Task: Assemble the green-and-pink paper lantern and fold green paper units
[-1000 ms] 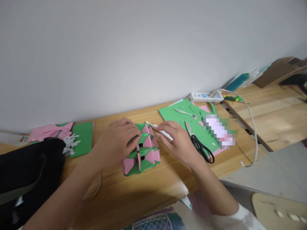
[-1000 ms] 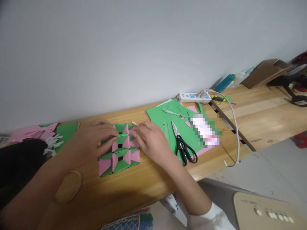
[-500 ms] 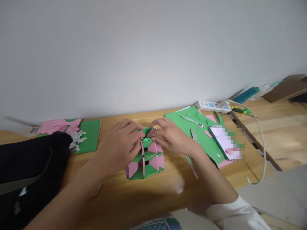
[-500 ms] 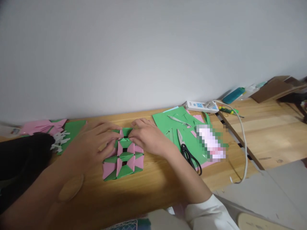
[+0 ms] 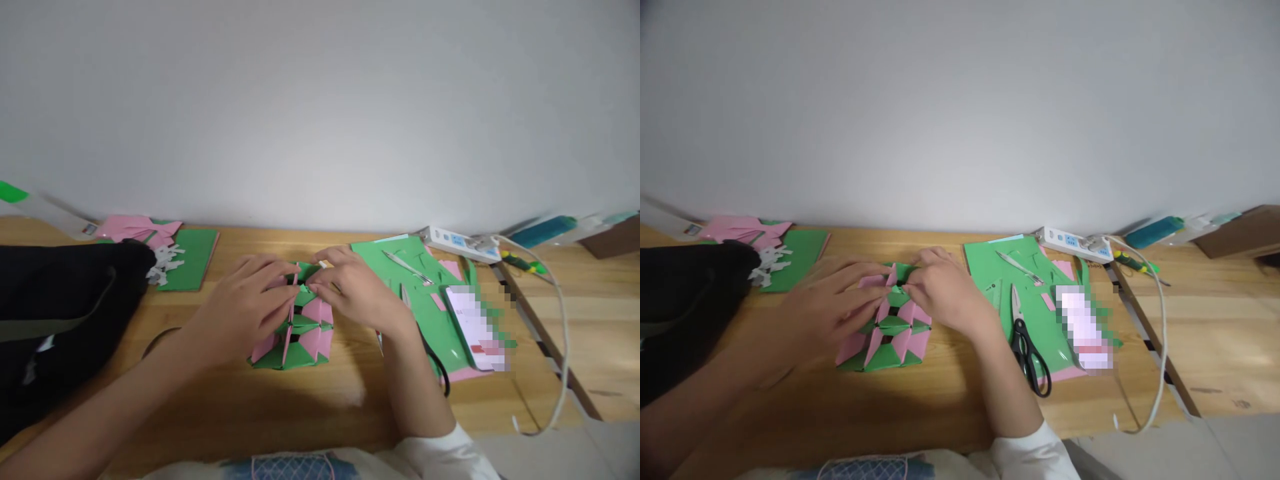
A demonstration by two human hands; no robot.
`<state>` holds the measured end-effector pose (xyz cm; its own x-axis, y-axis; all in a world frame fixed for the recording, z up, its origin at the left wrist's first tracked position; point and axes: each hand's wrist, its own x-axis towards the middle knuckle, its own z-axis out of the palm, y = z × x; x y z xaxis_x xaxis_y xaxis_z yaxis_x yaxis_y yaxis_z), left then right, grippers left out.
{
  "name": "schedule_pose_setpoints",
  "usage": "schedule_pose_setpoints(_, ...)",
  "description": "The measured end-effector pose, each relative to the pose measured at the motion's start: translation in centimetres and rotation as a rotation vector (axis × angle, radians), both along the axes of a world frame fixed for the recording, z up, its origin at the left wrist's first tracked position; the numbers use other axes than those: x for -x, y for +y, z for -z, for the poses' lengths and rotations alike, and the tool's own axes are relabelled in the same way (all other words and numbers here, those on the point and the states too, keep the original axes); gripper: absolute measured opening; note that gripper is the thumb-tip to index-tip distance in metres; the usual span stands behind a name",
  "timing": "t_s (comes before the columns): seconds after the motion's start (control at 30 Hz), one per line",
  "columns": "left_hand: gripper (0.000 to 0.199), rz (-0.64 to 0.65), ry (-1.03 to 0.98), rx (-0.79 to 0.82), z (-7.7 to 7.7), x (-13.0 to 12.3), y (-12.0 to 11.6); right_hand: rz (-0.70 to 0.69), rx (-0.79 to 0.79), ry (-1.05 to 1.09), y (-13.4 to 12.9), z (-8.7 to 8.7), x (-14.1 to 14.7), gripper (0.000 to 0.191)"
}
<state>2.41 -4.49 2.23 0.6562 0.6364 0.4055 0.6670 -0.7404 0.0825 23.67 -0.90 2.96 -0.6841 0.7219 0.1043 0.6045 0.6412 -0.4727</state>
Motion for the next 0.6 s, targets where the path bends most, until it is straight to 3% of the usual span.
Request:
schedule_pose_setpoints(0.33, 0.019, -0.016, 0.097, -0.072, -0.31, -0.25, -0.21, 0.03, -0.093, -0.052, -0.07, 0.1, 0.77, 0.022)
schedule_pose_setpoints(0.6, 0.018, 0.02, 0.077, -0.083, -0.6, -0.29, 0.46, 0.035, -0.077, -0.055, -0.14, -0.07, 0.78, 0.021)
